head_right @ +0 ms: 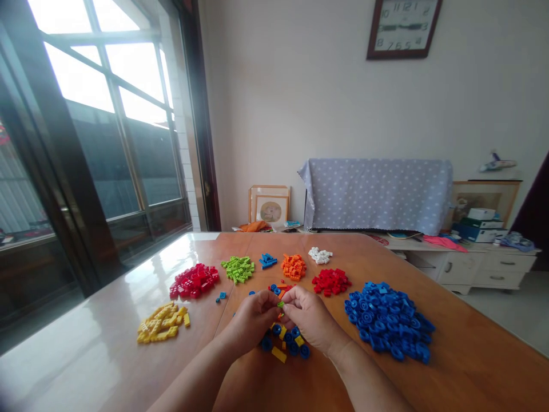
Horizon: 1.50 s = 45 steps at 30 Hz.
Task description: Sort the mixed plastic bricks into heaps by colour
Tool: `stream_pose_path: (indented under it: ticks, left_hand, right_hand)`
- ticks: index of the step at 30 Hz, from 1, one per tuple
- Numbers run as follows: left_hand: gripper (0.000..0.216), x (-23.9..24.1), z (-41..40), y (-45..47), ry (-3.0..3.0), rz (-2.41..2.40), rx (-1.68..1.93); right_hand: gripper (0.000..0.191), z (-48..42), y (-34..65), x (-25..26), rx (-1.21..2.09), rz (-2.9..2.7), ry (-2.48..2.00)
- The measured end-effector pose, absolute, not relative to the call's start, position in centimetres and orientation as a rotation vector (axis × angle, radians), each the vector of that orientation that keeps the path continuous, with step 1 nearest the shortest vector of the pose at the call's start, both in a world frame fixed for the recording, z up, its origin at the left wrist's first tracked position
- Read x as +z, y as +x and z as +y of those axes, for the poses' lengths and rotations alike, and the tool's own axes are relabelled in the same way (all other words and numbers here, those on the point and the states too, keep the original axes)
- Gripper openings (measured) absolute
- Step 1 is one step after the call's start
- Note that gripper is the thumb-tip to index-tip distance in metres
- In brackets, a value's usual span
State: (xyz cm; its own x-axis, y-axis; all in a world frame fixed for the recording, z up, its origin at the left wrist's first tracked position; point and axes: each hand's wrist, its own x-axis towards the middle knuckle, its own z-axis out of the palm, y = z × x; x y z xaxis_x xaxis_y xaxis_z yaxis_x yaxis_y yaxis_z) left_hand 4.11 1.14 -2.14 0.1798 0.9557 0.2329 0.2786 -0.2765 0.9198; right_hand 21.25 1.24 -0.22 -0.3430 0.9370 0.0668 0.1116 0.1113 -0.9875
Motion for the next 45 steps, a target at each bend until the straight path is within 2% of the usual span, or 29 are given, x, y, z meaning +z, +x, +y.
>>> stream_pose_path:
  ticks: [8,12,17,23,30,38,45]
  left_hand:
    - [0.012,-3.4,4.5,-1.5,1.653,1.904,1.186]
    - [0.015,-3.9,5.5,-3.7,1.625,2.065,1.075]
    - [0.036,-4.0,5.7,-4.1,1.548,2.084,1.101]
    - [0.034,-4.3,5.6,-3.6,1.682,2.044,1.098]
    - [0.037,-3.8,5.5,-2.3,1.912,1.935,0.943]
    - [0.056,-3.8,5.3,-1.9,1.895,1.986,0.832]
    - [0.051,-3.5,5.2,-1.7,1.878,1.98,0.848]
  right_hand:
    - [0.029,1.9,21.7,-0.7,1.125,-1.643,-1.212]
    - [0.027,2.2,21.8,-1.1,1.067,-1.675,-1.213]
    - [0.03,2.5,22.3,-1.1,1.045,-1.655,-1.198]
    - [0.034,3.2,23.1,-1.4,0.982,-1.638,-1.256]
    - [0.03,3.0,23.0,-1.0,0.934,-1.665,-1.247]
    - [0.029,2.8,22.9,-0.8,0.929,-1.661,-1.256]
    - [0.028,3.0,23.0,-1.1,0.901,-1.669,-1.249]
